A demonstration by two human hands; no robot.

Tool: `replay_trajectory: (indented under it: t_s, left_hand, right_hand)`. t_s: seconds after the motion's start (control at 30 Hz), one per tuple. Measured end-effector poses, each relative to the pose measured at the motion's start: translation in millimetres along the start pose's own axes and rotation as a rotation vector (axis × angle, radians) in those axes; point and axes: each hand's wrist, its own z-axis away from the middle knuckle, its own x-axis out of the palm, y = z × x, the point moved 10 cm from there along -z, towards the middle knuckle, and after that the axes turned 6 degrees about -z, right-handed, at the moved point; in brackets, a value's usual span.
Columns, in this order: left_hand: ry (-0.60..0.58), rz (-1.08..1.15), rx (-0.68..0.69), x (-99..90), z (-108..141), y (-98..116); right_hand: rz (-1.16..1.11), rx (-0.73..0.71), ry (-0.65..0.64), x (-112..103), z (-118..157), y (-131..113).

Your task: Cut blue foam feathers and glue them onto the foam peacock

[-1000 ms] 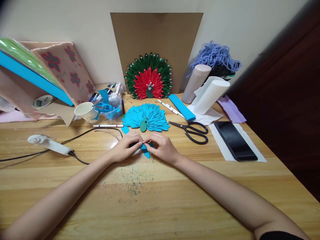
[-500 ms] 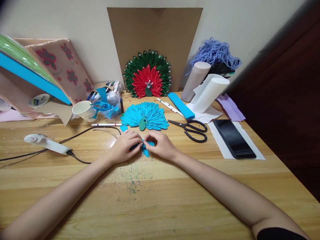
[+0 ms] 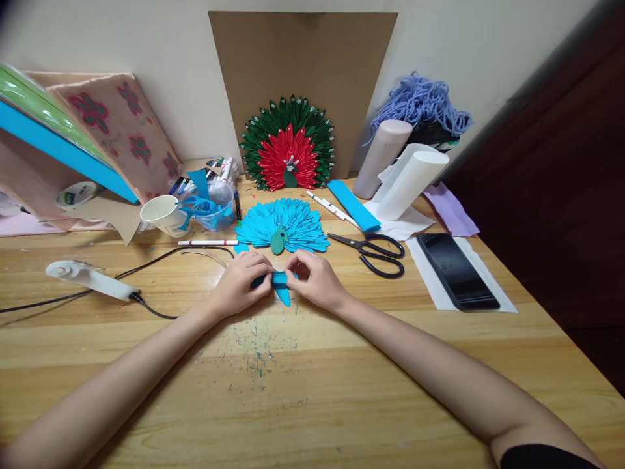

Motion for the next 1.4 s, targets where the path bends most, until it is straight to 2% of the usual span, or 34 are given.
replay_trajectory:
  t_s: [0.2,0.33,0.47,0.57,0.73,1.0,1.17,1.4]
  left_hand:
    - [0.009,0.041,0.02,-0.4,0,1]
    - [-0.003,0.045,0.0,0.4,-1,0]
    - [-0.009,0.083,-0.077,-0.5,-1,-7]
    - [-0.032,0.217,-0.159,1.0,1,-15]
    - [-0.211,0.637,-0.266,21.8,6,-19]
    - [-0.216,0.923,-0.407,28.9,6,-30]
    - [-0.234,0.989,-0.445,34.0,8,-30]
    - [-0.252,0.945,-0.432,34.6,7,-30]
  right_hand:
    - [0.008,-0.058,-0.06,4,-1,-8]
    - [0.015,-0.044,-0.025,2,0,-5]
    - [-0.014,-0.016,0.048,-4,0,0]
    - [0.009,-0.041,0.127,-13,1,-3]
    - [0.109,-0.261,0.123,-13,6,-28]
    - [0.219,-0.36,0.057,-3,12,-35]
    - [0.226,-0.337,0.056,-2,9,-35]
    - [0.115,-0.247,0.023,-2,5,-24]
